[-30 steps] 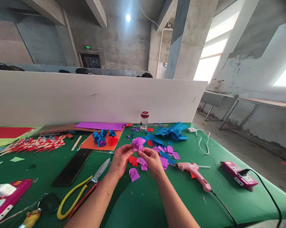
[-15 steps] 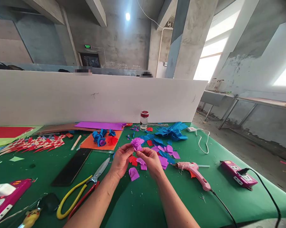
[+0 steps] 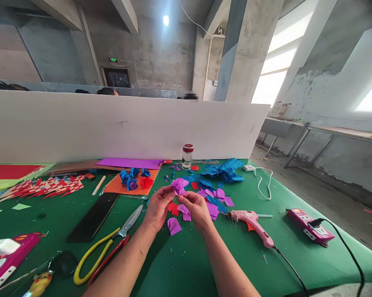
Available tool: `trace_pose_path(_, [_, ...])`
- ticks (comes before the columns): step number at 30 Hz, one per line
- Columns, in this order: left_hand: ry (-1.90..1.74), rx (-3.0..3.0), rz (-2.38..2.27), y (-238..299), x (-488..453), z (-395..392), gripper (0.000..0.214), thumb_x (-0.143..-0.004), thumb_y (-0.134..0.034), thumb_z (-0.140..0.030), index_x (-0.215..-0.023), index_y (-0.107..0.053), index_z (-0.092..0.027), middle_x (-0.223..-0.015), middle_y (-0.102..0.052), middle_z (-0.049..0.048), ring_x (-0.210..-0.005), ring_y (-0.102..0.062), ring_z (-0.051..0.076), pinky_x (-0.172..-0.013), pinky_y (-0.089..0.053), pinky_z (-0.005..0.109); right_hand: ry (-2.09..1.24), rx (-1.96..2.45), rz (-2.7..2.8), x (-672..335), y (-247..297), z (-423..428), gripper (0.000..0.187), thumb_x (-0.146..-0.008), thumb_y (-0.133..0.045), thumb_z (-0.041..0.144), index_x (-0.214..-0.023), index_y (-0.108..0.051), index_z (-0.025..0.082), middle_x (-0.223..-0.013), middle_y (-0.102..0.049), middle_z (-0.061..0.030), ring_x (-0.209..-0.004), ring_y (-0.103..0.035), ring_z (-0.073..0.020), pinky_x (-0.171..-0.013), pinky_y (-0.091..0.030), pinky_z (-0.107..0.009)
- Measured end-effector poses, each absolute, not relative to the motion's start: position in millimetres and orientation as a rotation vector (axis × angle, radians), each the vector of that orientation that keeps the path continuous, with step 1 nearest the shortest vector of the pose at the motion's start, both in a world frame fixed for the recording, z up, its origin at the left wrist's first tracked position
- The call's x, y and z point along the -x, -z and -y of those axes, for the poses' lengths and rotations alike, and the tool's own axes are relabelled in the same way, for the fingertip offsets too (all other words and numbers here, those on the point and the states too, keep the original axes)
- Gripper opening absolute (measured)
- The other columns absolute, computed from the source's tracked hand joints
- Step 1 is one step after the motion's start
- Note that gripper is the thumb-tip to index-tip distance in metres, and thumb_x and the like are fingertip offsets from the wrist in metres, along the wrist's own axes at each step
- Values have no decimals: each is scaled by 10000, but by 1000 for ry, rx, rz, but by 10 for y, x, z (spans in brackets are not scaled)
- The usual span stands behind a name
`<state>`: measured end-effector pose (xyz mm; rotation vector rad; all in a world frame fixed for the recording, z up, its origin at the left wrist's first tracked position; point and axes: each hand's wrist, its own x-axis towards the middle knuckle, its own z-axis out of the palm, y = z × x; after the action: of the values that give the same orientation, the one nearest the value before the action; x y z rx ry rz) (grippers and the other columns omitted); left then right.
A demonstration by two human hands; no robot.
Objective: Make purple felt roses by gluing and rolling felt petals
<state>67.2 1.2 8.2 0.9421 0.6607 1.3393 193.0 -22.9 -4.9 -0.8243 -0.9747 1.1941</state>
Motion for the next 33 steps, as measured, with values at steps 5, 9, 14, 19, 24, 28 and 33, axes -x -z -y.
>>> trace_pose_path(5, [-1313,-949,-663,-60,-674,-1,224,-567,-861,-260,-748,-756,-179,-752,-731,31,-739,-624,151,-742,-459,269,-1197,772,976,-1931,64,225,254,-612,-829,413,-711,-731,201,-694,-700,-4,-646,-622,-137,-646,-460,-256])
trace_pose_path(9, [-1298,-966,-708,-77,-683,8,233,-541,-868,-296,-711,-768,-171,-717,-732,45,-726,-617,162,-746,-459,279,-1189,771,994,-1926,72,222,252,-616,-825,418,-716,-739,202,-725,-716,-18,-676,-634,-160,-667,-477,-277])
trace_pose_path(14, [-1321,-1043,-732,-52,-674,-13,187,-552,-855,-282,-690,-768,-189,-707,-731,36,-763,-625,187,-789,-460,300,-1177,763,1029,-1939,81,215,218,-638,-817,389,-756,-755,217,-757,-730,-8,-706,-640,-160,-705,-481,-280])
trace_pose_path(19, [-1349,-1268,-783,-59,-634,3,178,-609,-822,-293,-754,-773,-203,-762,-725,26,-797,-614,201,-816,-456,310,-1221,733,1090,-1995,14,236,256,-638,-821,412,-774,-734,213,-767,-724,-13,-717,-642,-168,-734,-493,-297])
trace_pose_path(24, [-1391,-1553,-750,-157,-598,86,170,-678,-779,-335,-788,-772,-205,-863,-712,47,-877,-596,223,-840,-451,317,-1207,663,1170,-2050,-10,244,310,-619,-844,401,-823,-718,204,-798,-710,-16,-746,-628,-166,-729,-504,-282])
trace_pose_path(28, [-1420,-1641,-659,-181,-587,144,154,-721,-754,-339,-803,-765,-210,-897,-690,62,-909,-587,231,-855,-461,330,-1167,670,1212,-2074,49,225,291,-649,-824,424,-795,-722,194,-763,-694,-10,-701,-595,-154,-698,-492,-271])
trace_pose_path(33, [-1438,-1679,-624,-178,-579,154,157,-728,-752,-353,-808,-764,-218,-891,-660,65,-908,-582,230,-846,-472,323,-1147,702,1240,-2097,64,233,303,-618,-836,450,-701,-720,182,-658,-644,4,-622,-536,-134,-631,-457,-253])
